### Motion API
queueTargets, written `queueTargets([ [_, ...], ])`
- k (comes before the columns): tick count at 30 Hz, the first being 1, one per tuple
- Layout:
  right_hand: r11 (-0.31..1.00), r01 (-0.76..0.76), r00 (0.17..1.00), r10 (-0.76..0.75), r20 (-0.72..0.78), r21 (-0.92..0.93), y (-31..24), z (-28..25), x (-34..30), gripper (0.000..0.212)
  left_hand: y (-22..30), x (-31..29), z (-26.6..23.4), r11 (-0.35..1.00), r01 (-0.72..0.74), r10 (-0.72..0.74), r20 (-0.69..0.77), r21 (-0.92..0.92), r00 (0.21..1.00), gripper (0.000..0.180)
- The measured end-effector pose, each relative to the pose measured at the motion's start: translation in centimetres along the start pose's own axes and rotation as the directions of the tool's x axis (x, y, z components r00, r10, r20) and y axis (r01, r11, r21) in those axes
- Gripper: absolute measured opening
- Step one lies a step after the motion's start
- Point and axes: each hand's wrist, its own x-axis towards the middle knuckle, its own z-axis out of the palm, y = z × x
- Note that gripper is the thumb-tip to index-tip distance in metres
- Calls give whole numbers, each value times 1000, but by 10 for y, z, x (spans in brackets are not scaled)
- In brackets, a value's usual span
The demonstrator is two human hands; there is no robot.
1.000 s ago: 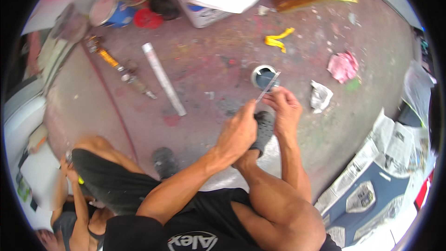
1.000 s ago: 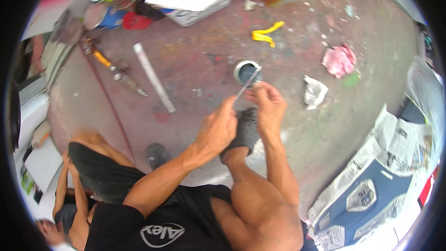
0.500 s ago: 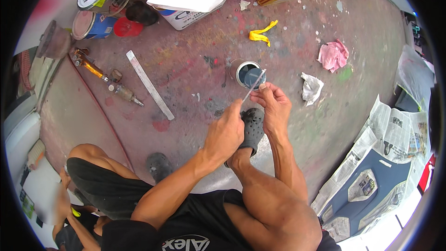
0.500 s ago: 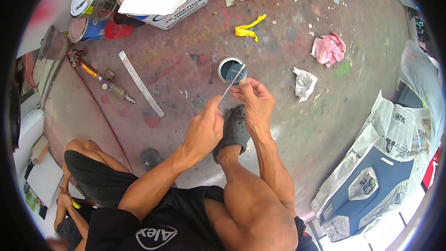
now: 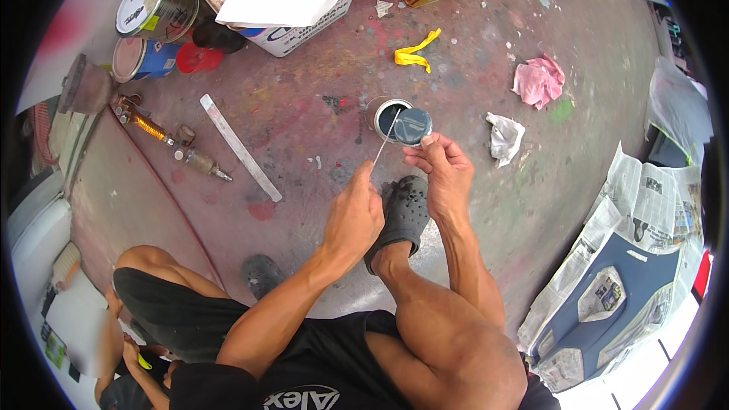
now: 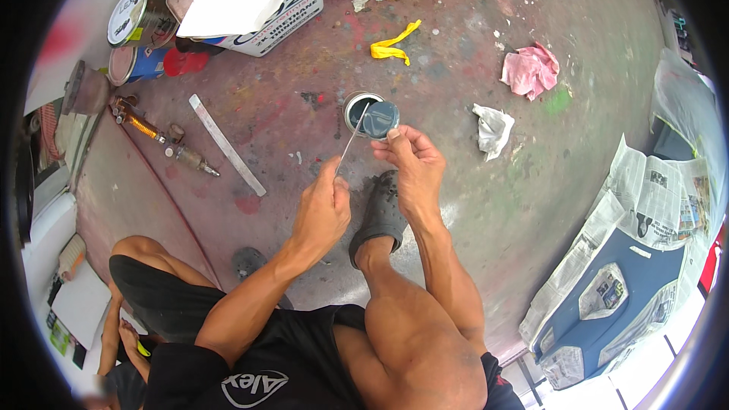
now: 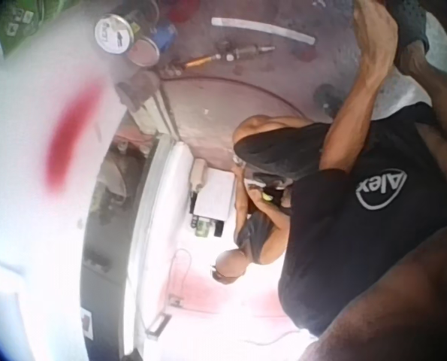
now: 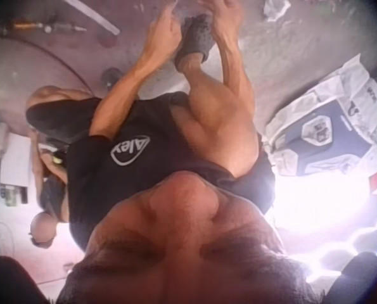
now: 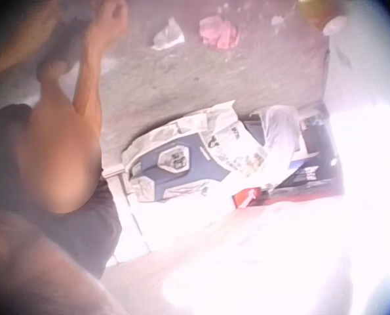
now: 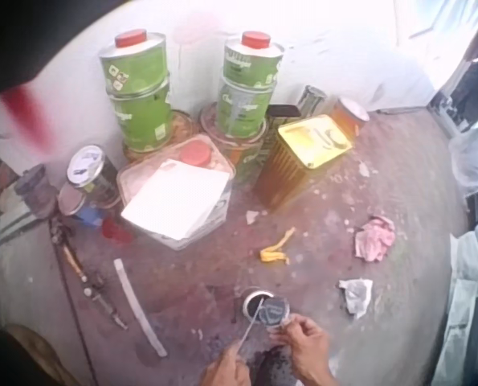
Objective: The person opens a paint can, mixes the paint with a stick, adds thinner from a yellow tin, and pours the mixture into a spray gun cup. They also wipe a car part covered with newspaper using a cloth.
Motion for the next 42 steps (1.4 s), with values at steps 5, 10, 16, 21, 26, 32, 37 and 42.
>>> queueTargets([
  [5, 995, 50, 999, -50, 1, 90, -15, 0, 21, 26, 6, 5, -7, 982, 179, -173, 102, -58, 980, 53],
  [10, 989, 76, 994, -84, 66, 126, -29, 22, 80, 30, 54, 34, -31, 748, 559, -457, 331, -358, 825, 59],
  [16, 1000, -1, 989, -3, 151, 28, -30, 60, 156, 31, 64, 66, -48, 585, 659, -421, 517, -473, 745, 46],
  [21, 995, 15, 979, 5, 203, -96, -28, 80, 207, 32, 54, 65, -41, 720, 459, -198, 480, -520, 855, 51],
  [26, 553, 463, 880, -381, 284, -692, -32, 40, 201, 42, 53, 71, -24, 976, 161, -129, 205, -144, 970, 44],
  [32, 164, 736, 676, -129, 725, -657, -34, -24, 113, 71, 35, 83, -5, 985, -26, 40, -80, 168, 996, 33],
  [37, 414, 737, 664, -291, 689, -535, 20, -11, 101, 85, 46, 88, -18, 972, -143, 145, 2, 187, 989, 20],
  [42, 498, 751, 643, -402, 651, -433, 33, 37, 98, 81, 32, 95, -45, 821, -256, 397, -188, 511, 898, 21],
])
